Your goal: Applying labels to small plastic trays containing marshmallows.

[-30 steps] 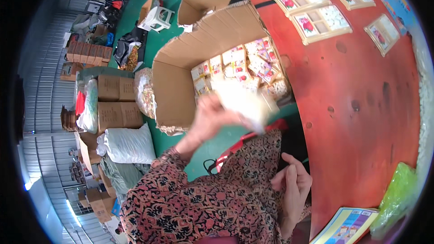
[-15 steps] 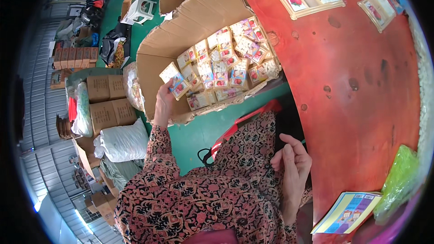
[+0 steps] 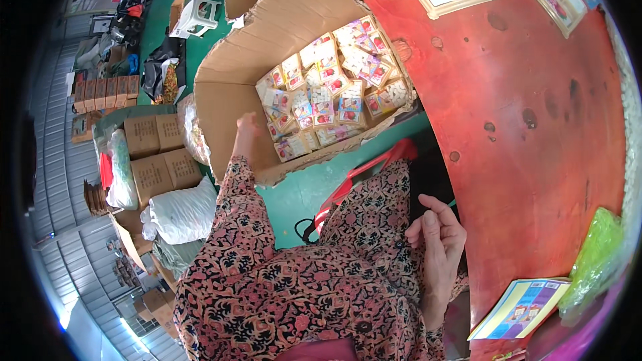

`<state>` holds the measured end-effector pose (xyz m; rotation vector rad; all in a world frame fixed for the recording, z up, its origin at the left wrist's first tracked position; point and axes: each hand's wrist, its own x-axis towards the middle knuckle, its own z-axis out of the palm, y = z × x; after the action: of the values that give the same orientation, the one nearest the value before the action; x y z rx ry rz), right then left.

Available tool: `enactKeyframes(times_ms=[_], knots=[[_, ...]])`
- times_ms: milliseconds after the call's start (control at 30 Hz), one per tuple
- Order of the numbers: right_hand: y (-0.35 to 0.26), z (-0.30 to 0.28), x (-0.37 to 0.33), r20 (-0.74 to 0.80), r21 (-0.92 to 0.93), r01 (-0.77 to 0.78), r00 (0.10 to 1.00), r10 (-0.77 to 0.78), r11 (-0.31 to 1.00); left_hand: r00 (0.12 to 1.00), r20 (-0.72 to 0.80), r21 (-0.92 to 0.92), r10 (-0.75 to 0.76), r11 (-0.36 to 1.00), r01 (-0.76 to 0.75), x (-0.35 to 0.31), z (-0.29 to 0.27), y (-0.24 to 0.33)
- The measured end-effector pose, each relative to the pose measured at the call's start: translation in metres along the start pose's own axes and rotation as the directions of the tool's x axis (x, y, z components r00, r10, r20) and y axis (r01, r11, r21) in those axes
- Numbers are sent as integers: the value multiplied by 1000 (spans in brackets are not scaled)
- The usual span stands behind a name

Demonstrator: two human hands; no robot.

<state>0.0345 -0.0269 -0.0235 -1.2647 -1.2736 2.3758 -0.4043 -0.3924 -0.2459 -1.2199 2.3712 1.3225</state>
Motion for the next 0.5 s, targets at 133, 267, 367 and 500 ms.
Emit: enactKeyframes(times_ms=[133,267,367,500], knots=[[-2,0,0,23,-43,-20,1000,21,999,962,265,25,-65,998,61,35,5,-27],[-7,-3,2,44,-67,-45,998,48,997,847,516,37,-130,991,130,54,43,-10],[-9,-9,-3,104,-120,92,991,-80,989,695,717,36,52,993,-112,12,43,45],[-19,-22,-35,111,-172,273,960,-256,947,663,546,-181,512,845,-503,-121,31,113]])
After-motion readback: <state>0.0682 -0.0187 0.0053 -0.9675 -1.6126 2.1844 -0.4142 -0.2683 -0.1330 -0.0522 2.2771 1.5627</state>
